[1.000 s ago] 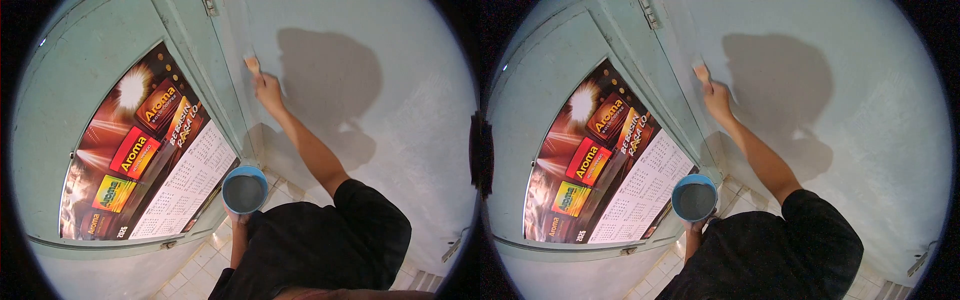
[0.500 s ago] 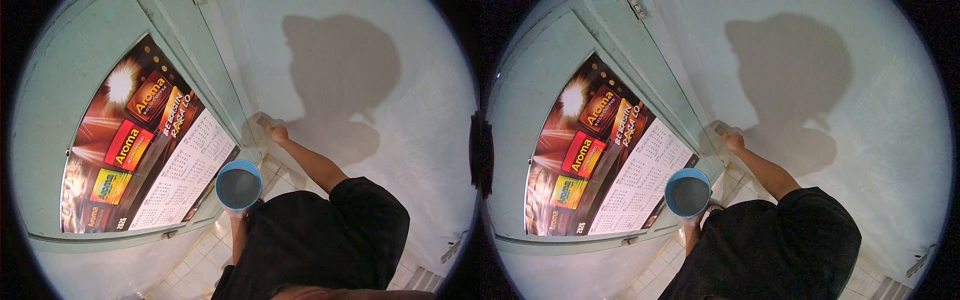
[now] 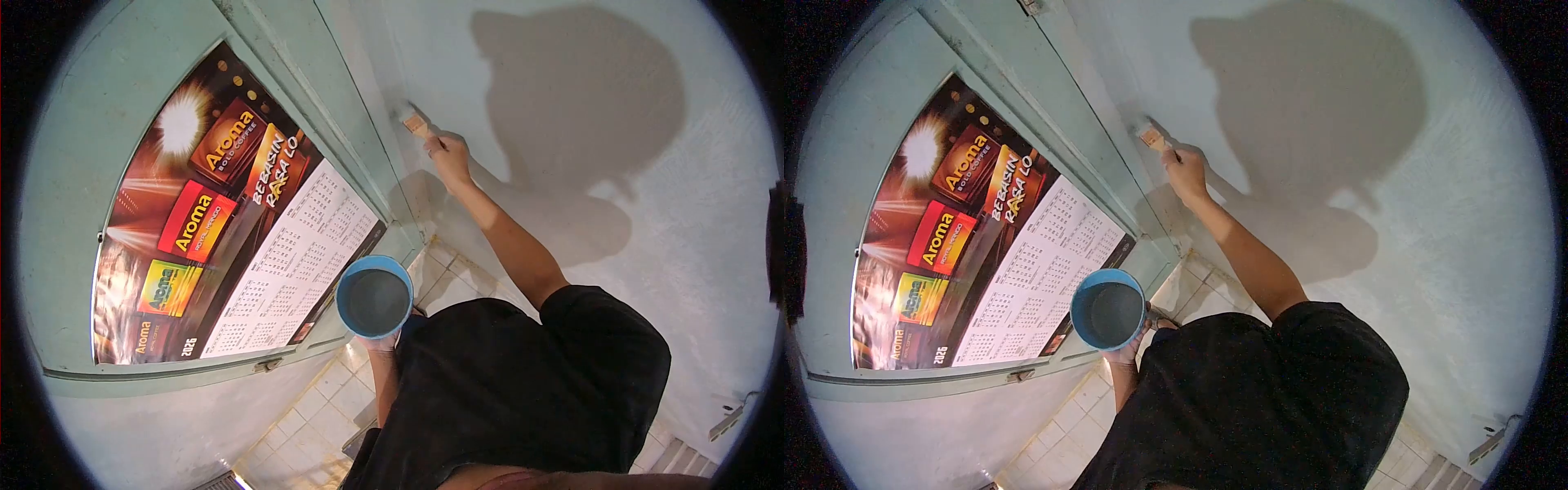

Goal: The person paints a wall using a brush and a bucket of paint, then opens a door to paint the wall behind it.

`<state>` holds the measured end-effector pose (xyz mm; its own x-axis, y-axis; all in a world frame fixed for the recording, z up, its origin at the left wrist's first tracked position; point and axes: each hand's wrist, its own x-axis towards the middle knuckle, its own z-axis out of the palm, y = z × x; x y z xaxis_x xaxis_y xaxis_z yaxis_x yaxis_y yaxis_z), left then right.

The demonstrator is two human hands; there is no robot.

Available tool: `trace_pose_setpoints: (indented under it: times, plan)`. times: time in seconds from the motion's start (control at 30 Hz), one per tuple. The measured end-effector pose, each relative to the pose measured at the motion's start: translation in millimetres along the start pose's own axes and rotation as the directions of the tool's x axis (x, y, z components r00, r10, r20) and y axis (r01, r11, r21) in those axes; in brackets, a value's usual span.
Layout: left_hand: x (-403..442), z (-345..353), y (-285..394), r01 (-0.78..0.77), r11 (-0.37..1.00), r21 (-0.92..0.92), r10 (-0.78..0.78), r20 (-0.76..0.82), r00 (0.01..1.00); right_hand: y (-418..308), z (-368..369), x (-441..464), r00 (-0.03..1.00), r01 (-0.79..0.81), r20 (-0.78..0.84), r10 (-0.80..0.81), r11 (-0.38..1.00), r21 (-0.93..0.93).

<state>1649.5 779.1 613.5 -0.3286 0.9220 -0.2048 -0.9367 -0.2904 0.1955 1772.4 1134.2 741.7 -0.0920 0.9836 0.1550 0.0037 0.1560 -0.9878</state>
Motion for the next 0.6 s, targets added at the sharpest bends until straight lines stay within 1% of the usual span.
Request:
trace_pose_setpoints:
  times: [0.03, 0.07, 0.1, 0.13, 0.2, 0.23, 0.27, 0.33, 0.37, 0.4, 0.43, 0.47, 0.53, 0.57, 0.6]
  plan:
    - [1, 2, -2, 0.011, 1.0, -0.016, -0.011, -0.006, 1.0, 4, 4, 0, 1.0, -0.001, -0.001, 0.001, 1.0, 0.002]
    - [2, 1, -3, 0.01, 1.0, -0.013, -0.01, -0.005, 1.0, 10, 9, 0, 0.999, 0.037, -0.005, -0.037, 0.999, 0.029]
    - [2, -3, -4, 0.013, 1.0, 0.012, -0.013, -0.011, 1.0, 22, 15, 1, 0.997, 0.075, -0.008, -0.074, 0.996, 0.055]
    - [1, -5, -4, 0.013, 0.999, 0.037, -0.013, -0.019, 1.0, 40, 20, 1, 0.997, 0.073, -0.005, -0.073, 0.996, 0.059]
    - [-4, -4, 2, 0.003, 0.999, 0.043, -0.002, -0.024, 1.0, 94, 38, 1, 0.998, 0.005, 0.06, -0.006, 1.0, 0.028]
    - [-4, -4, 2, -0.004, 0.999, 0.047, 0.005, -0.021, 1.0, 125, 42, 3, 0.997, -0.005, 0.071, 0.012, 0.996, -0.085]
    - [-4, -2, 5, -0.011, 0.999, 0.051, 0.012, -0.019, 1.0, 140, 42, -2, 0.997, -0.004, 0.076, 0.01, 0.997, -0.078]
    - [-10, 3, 10, -0.025, 0.998, 0.062, 0.026, -0.017, 1.0, 164, 42, -18, 0.962, -0.257, 0.069, 0.265, 0.961, -0.104]
    - [-11, 4, 12, -0.03, 0.997, 0.066, 0.031, -0.019, 0.999, 193, 41, -16, 0.961, -0.26, 0.074, 0.268, 0.96, -0.101]
    - [-9, 4, 13, -0.032, 0.997, 0.068, 0.033, -0.021, 0.999, 231, 39, -14, 0.93, -0.321, 0.092, 0.356, 0.909, -0.267]
    - [-11, 4, 13, -0.032, 0.997, 0.071, 0.033, -0.025, 0.999, 243, 36, -17, 0.891, -0.366, 0.093, 0.444, 0.826, -0.428]
    - [-13, 5, 14, -0.03, 0.997, 0.075, 0.032, -0.028, 0.999, 254, 33, -20, 0.889, -0.372, 0.093, 0.448, 0.825, -0.425]
    - [-13, 9, 20, -0.029, 0.996, 0.086, 0.031, -0.023, 0.999, 243, 31, -26, 0.832, -0.475, -0.062, 0.552, 0.65, -0.593]
    - [-13, 11, 22, -0.029, 0.996, 0.088, 0.031, -0.021, 0.999, 233, 31, -23, 0.832, -0.475, -0.062, 0.551, 0.652, -0.591]
    - [-12, 11, 23, -0.03, 0.996, 0.088, 0.032, -0.018, 0.999, 214, 31, -19, 0.867, -0.44, -0.076, 0.492, 0.687, -0.577]
